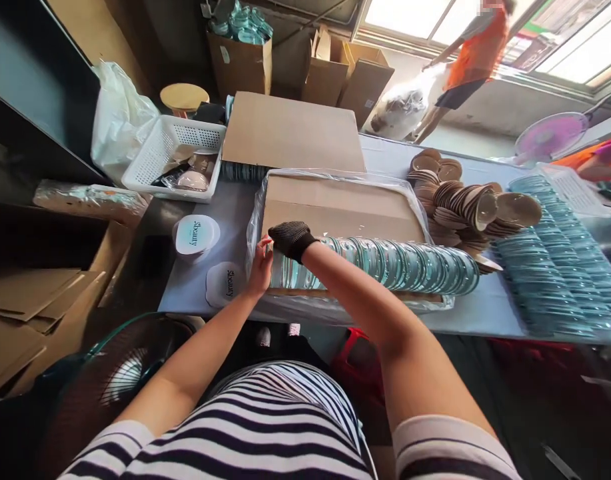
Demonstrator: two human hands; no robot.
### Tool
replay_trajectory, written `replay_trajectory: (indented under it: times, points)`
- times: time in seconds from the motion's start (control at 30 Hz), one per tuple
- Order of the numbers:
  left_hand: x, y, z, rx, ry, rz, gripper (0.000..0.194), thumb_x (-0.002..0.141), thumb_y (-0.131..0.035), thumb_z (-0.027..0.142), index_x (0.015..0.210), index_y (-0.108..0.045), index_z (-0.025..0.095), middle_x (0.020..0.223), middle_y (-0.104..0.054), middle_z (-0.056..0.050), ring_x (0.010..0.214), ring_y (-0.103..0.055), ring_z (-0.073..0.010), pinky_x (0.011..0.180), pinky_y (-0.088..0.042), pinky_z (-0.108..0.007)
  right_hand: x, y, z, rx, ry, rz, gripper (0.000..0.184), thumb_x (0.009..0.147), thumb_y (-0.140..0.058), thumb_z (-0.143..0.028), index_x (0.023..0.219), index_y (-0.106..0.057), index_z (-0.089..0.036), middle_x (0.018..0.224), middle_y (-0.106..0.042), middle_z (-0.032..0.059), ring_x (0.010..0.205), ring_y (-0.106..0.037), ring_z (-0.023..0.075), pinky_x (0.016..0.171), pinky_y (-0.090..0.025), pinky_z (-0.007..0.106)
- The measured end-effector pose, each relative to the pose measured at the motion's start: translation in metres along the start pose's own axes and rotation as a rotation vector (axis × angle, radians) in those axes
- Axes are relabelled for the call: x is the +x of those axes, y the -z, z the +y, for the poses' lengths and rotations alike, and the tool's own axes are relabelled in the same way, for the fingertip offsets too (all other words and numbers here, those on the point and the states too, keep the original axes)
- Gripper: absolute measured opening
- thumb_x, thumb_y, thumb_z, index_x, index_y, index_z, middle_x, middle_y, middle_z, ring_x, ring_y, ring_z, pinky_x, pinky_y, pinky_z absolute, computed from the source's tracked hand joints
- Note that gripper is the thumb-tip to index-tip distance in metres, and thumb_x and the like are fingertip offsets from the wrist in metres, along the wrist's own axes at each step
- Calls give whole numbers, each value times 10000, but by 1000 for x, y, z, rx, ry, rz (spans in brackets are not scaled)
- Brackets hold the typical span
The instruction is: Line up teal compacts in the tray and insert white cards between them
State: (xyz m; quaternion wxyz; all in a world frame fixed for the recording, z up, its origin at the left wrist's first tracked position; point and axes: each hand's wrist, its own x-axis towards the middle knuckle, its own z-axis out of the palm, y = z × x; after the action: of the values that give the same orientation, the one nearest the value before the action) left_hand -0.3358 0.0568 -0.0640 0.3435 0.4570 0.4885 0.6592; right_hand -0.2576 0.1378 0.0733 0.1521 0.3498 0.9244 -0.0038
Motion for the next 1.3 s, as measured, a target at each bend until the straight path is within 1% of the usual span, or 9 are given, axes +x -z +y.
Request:
replay_trajectory:
  times: [0.17, 0.3, 0.4, 0.53, 0.67, 0.77, 0.93, 1.13, 1.3]
  points:
    - [2, -1, 2, 68, 63, -3, 289, 961, -413, 349, 1211, -470, 215, 1553, -344, -109, 1457, -293, -214, 1209, -231, -412, -77, -86, -42, 205, -185, 24, 449, 1003, -289, -363, 1131, -685, -195, 994, -710, 126, 912, -669, 245, 780, -496, 332]
    - [1, 0, 2, 119, 48, 2, 310, 960, -377, 308, 1245, -443, 203, 1541, -353, -129, 1447, -311, -207, 1200, -252, -415, -94, -132, -70, 244, -186, -2, 396, 990, -335, -304, 1142, -692, -228, 1086, -708, 90, 945, -658, 222, 776, -487, 291]
    - [1, 0, 8, 280, -33, 24, 371, 959, -393, 328, 1295, -454, 184, 1533, -350, -149, 1442, -316, -233, 1191, -267, -442, -100, -117, -53, 267, -198, 55, 423, 1011, -313, -395, 1154, -690, -267, 1060, -714, 66, 929, -656, 215, 768, -473, 286]
    - [2, -3, 26, 628, -276, -93, 413, 912, -530, 320, 1311, -543, 214, 1520, -399, -101, 1472, -228, -295, 1206, -206, -505, -90, -58, 13, 214, -383, 241, 429, 1002, -325, -409, 1139, -691, -232, 1101, -691, 97, 1007, -636, 235, 818, -462, 309]
    - [5, -8, 36, 759, -288, -253, 335, 921, -534, 329, 1237, -636, 282, 1344, -598, -56, 1374, -394, -323, 1162, -271, -528, -42, -19, 61, 180, -267, -22, 320, 915, -488, -348, 1114, -707, -225, 1136, -691, 101, 1023, -648, 238, 822, -482, 302]
    - [7, -8, 36, 790, -286, -270, 342, 920, -538, 326, 1242, -643, 278, 1349, -595, -53, 1349, -421, -326, 1142, -300, -514, -10, -10, 65, 168, -146, -177, 282, 877, -535, -295, 1056, -727, -193, 1070, -710, 128, 970, -673, 254, 782, -496, 309]
    - [8, -6, 34, 830, -306, -260, 348, 934, -517, 333, 1238, -645, 224, 1342, -601, -61, 1325, -441, -312, 1144, -313, -480, -29, -17, 49, 20, -5, 9, 289, 906, -475, -253, 1045, -706, -149, 1043, -702, 171, 1011, -661, 316, 803, -496, 393]
    - [10, -7, 36, 831, -289, -285, 372, 917, -530, 322, 1254, -644, 215, 1335, -604, -67, 1327, -431, -311, 1156, -302, -482, -104, -95, 8, 240, -183, 127, 388, 978, -355, -332, 1066, -696, -168, 992, -710, 137, 926, -672, 255, 782, -483, 327]
    - [8, -4, 41, 776, -292, -256, 355, 888, -560, 303, 1219, -669, 234, 1310, -620, -67, 1331, -439, -316, 1159, -307, -489, -120, -167, -29, 341, -258, 50, 459, 1011, -279, -366, 1173, -685, -229, 1122, -699, 111, 1017, -650, 258, 845, -487, 358]
